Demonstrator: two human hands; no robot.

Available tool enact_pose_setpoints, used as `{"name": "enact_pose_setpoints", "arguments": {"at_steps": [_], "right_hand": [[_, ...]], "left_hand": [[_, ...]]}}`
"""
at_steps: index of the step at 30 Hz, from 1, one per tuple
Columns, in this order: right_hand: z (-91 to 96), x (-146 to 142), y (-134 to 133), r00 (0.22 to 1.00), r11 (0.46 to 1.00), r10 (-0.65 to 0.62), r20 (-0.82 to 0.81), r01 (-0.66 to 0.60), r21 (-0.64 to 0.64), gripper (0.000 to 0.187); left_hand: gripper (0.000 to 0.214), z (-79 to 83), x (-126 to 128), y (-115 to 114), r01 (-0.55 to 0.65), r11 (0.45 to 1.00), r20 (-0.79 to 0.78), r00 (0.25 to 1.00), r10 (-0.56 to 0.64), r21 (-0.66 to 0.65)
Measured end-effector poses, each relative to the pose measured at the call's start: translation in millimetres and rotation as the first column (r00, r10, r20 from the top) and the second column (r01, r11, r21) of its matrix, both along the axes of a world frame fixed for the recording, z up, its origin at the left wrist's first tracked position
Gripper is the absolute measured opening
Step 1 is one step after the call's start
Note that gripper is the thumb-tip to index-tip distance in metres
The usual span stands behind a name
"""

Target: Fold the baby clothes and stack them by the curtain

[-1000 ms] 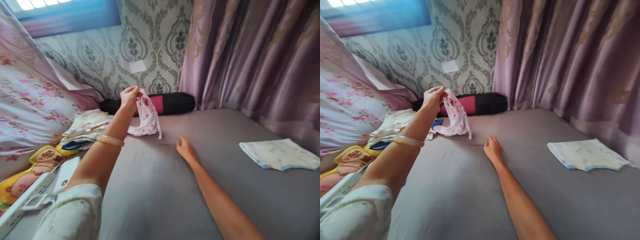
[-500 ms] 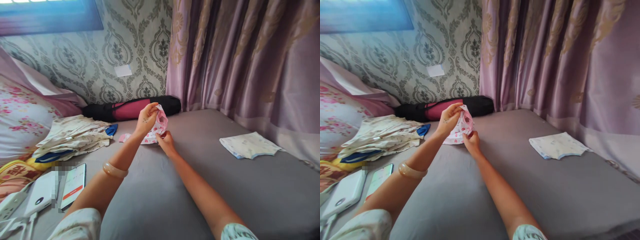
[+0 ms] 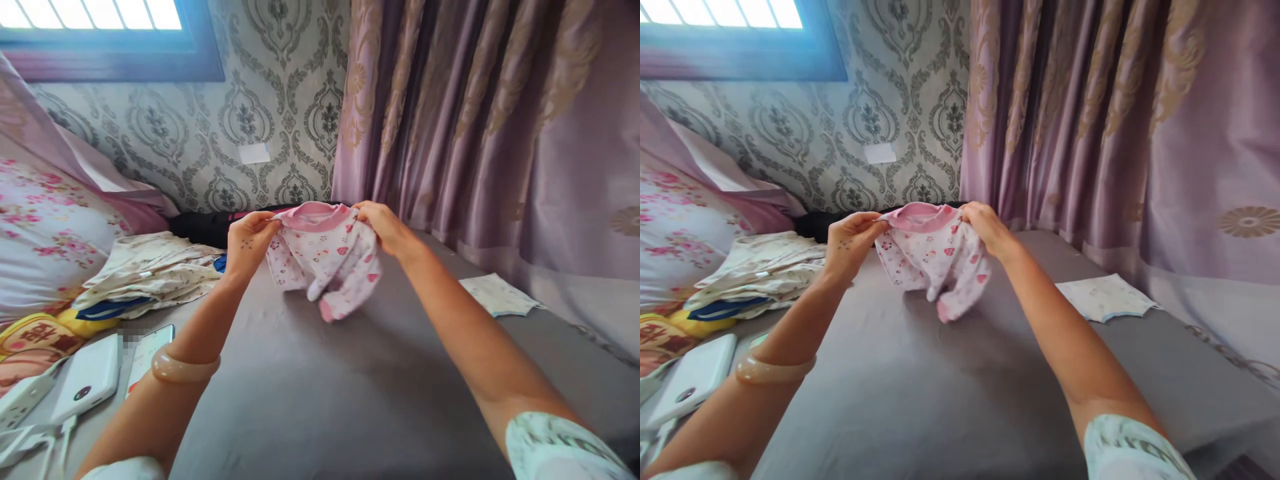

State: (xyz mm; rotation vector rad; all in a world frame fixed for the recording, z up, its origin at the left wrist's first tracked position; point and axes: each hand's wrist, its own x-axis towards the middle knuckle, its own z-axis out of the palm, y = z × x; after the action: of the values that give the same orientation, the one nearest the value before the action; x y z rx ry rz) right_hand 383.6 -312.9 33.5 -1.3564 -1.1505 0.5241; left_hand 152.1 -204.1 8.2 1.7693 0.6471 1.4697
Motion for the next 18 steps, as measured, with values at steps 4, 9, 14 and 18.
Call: {"name": "enact_pose_setpoints", "arguments": {"at_steps": [4,9,14,18], "right_hand": [[25.4,1.1,-36.3,0.981,0.983,0.145,0.13,-0.128,-0.13,0.021],[-0.7,11.1,-52.1,0.937,0.973,0.169,0.307,-0.109,-0.204,0.04],[-22.5,29.3,-55.4,0.895,0.975,0.099,0.436,0.001,-0.224,0.05],[-27.9,44.5,-63.0,0.904,0.943,0.188,0.384,-0.057,-0.327,0.05]], "left_hand": [[0.033,2.7,-6.4,-12.2,0.168,0.976,-0.038,0.984,-0.175,-0.14],[0.041,-21.7,3.5,-13.8,0.3,0.894,-0.059,0.94,-0.337,-0.334],[0.045,-42.2,19.4,-11.4,0.298,0.874,-0.063,0.936,-0.346,-0.384],[0.039,-31.9,10.5,-10.8,0.358,0.833,-0.198,0.86,-0.47,-0.423]]}}
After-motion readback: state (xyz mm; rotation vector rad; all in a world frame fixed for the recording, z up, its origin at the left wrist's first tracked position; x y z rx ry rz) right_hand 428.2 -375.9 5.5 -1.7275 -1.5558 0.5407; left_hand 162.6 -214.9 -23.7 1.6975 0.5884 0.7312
